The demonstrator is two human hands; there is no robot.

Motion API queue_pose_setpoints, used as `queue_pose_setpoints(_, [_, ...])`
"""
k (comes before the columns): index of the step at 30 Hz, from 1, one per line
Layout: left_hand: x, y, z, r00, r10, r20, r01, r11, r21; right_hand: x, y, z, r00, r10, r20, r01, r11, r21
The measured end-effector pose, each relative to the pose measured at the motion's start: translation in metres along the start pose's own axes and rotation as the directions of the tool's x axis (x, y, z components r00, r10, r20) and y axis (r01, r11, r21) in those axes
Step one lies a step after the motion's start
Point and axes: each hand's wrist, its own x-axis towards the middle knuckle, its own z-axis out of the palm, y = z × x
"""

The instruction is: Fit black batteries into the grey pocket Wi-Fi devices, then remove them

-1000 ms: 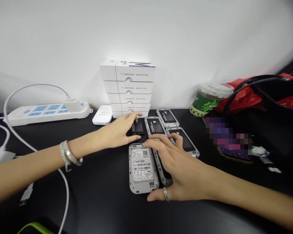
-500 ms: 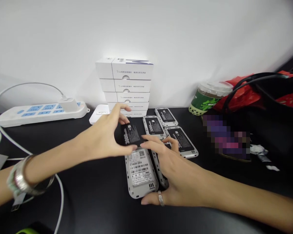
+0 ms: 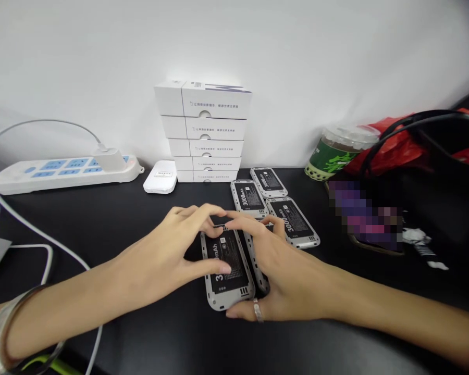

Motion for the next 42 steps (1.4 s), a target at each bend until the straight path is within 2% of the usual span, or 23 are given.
queue_pose_setpoints(4, [-0.012, 0.0, 0.012, 0.975, 0.218, -0.041, -0.201, 0.945, 0.259, 0.009, 0.001, 0.001, 0.998, -0.062, 0.019, 0.062, 0.998, 0.028])
queue_pose_setpoints(7, [-0.015, 0.002, 0.006, 0.94, 0.336, -0.055, -0.297, 0.889, 0.349, 0.013, 0.001, -0.005, 0.999, -0.041, -0.024, 0.042, 0.998, 0.048])
queue_pose_setpoints(10, [-0.013, -0.001, -0.016, 0.946, 0.278, -0.167, -0.219, 0.927, 0.303, 0.014, 0.013, -0.024, 0.992, 0.076, -0.1, -0.067, 0.994, 0.091])
queue_pose_setpoints(12, [-0.01, -0.007, -0.031, 0.96, 0.165, -0.227, -0.116, 0.97, 0.216, 0.014, 0.035, -0.042, 0.973, 0.174, -0.149, -0.155, 0.98, 0.128])
queue_pose_setpoints(13, [-0.008, -0.011, -0.036, 0.969, 0.114, -0.22, -0.076, 0.982, 0.172, 0.015, 0.05, -0.05, 0.961, 0.228, -0.16, -0.204, 0.967, 0.151])
queue_pose_setpoints(16, [0.0, -0.02, -0.035, 0.996, 0.032, -0.079, -0.024, 0.995, 0.099, 0.016, 0.099, -0.068, 0.905, 0.397, -0.152, -0.333, 0.885, 0.326])
queue_pose_setpoints(19, [0.012, -0.018, -0.017, 0.994, -0.025, 0.105, 0.018, 0.998, 0.067, 0.016, 0.136, -0.072, 0.903, 0.406, -0.139, -0.33, 0.864, 0.381])
queue_pose_setpoints(22, [0.028, -0.007, 0.002, 0.973, -0.005, 0.232, -0.011, 0.998, 0.065, 0.014, 0.148, -0.07, 0.921, 0.38, -0.09, -0.322, 0.87, 0.374])
queue_pose_setpoints(26, [0.038, 0.003, 0.008, 0.956, 0.039, 0.291, -0.06, 0.996, 0.064, 0.012, 0.144, -0.068, 0.927, 0.369, -0.062, -0.33, 0.885, 0.328])
queue_pose_setpoints(29, [0.029, -0.003, 0.0, 0.979, 0.04, 0.199, -0.045, 0.999, 0.02, 0.009, 0.136, -0.064, 0.917, 0.372, -0.144, -0.319, 0.9, 0.297])
queue_pose_setpoints(32, [0.016, -0.019, -0.013, 0.99, 0.01, 0.141, -0.011, 1.0, 0.005, -0.003, 0.117, -0.055, 0.855, 0.39, -0.342, -0.314, 0.914, 0.257])
queue_pose_setpoints(35, [0.006, -0.04, -0.027, 0.99, -0.014, 0.144, -0.003, 0.993, 0.116, -0.026, 0.089, -0.043, 0.77, 0.38, -0.512, -0.335, 0.925, 0.182])
queue_pose_setpoints(38, [0.0, -0.059, -0.034, 0.983, 0.076, 0.17, -0.118, 0.959, 0.258, -0.05, 0.068, -0.03, 0.771, 0.361, -0.525, -0.368, 0.925, 0.095])
queue_pose_setpoints(40, [-0.002, -0.066, -0.033, 0.974, 0.128, 0.188, -0.182, 0.935, 0.305, -0.059, 0.064, -0.023, 0.761, 0.403, -0.508, -0.414, 0.905, 0.097])
queue_pose_setpoints(42, [-0.004, -0.069, -0.03, 0.974, 0.163, 0.156, -0.208, 0.916, 0.344, -0.063, 0.067, -0.019, 0.738, 0.467, -0.488, -0.466, 0.875, 0.133])
